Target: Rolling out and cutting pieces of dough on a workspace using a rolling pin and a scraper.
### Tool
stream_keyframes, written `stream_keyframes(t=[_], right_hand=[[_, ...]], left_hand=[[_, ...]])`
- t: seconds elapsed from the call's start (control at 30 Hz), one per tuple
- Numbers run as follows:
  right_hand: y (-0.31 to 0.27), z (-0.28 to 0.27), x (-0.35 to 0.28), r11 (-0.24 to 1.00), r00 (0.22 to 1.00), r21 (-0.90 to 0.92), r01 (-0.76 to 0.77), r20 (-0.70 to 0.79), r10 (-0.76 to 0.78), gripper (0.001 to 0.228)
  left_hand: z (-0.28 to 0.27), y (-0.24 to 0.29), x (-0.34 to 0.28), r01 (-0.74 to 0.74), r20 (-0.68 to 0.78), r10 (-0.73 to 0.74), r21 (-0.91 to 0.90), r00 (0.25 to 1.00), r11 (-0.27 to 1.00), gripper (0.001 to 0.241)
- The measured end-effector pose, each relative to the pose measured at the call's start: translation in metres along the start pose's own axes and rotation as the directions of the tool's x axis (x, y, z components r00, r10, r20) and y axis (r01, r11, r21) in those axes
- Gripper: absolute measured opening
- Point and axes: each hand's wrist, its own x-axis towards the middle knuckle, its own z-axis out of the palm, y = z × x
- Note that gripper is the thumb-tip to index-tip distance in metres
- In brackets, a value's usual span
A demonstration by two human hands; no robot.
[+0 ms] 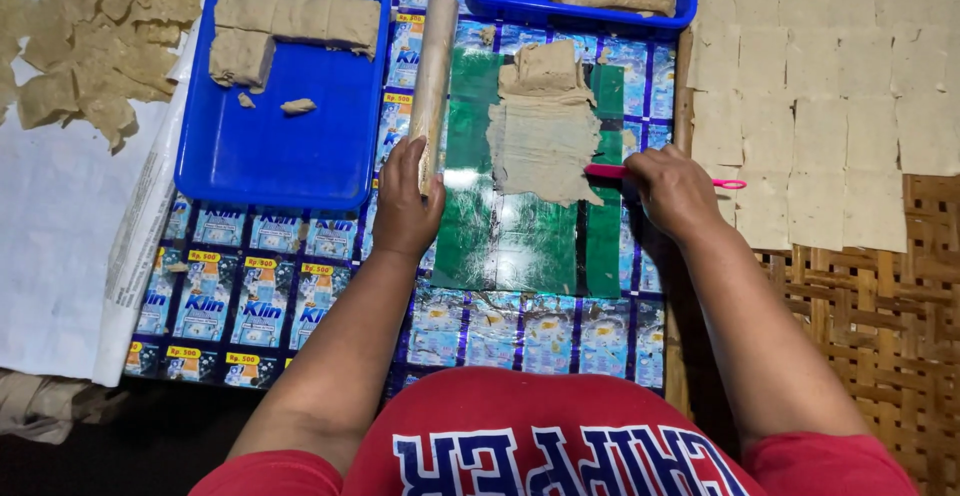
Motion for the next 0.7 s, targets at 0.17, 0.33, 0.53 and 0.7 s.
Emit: stream_keyframes(t=[0.17,0.33,0.53,0.7], right_hand=[[-0.007,-0.001,0.015,1.000,0.999,0.030,0.008,0.042,-0.009,0.005],[-0.012,0.002,0.021,0.995,0.998,0.077,0.062,0.028,-0.064,0.006],[-0.023,0.012,0.027,0.991,0.997,0.120,0.067,0.022,-0.070,0.012],[-0.035,0.023,0.035,0.984,0.996,0.162,0.080,0.017,-0.084,0.015]], left_hand=[[0.000,-0.001,0.000,-0.015,-0.007,0.015,-0.002,1.000,1.000,0.058],[0.001,0.000,-0.001,0.005,0.003,-0.005,-0.006,1.000,1.000,0.058],[0.002,-0.002,-0.001,-0.001,0.002,0.001,0.028,1.000,1.000,0.058],[0.003,-0.004,-0.002,-0.008,-0.008,0.008,0.011,1.000,1.000,0.057]])
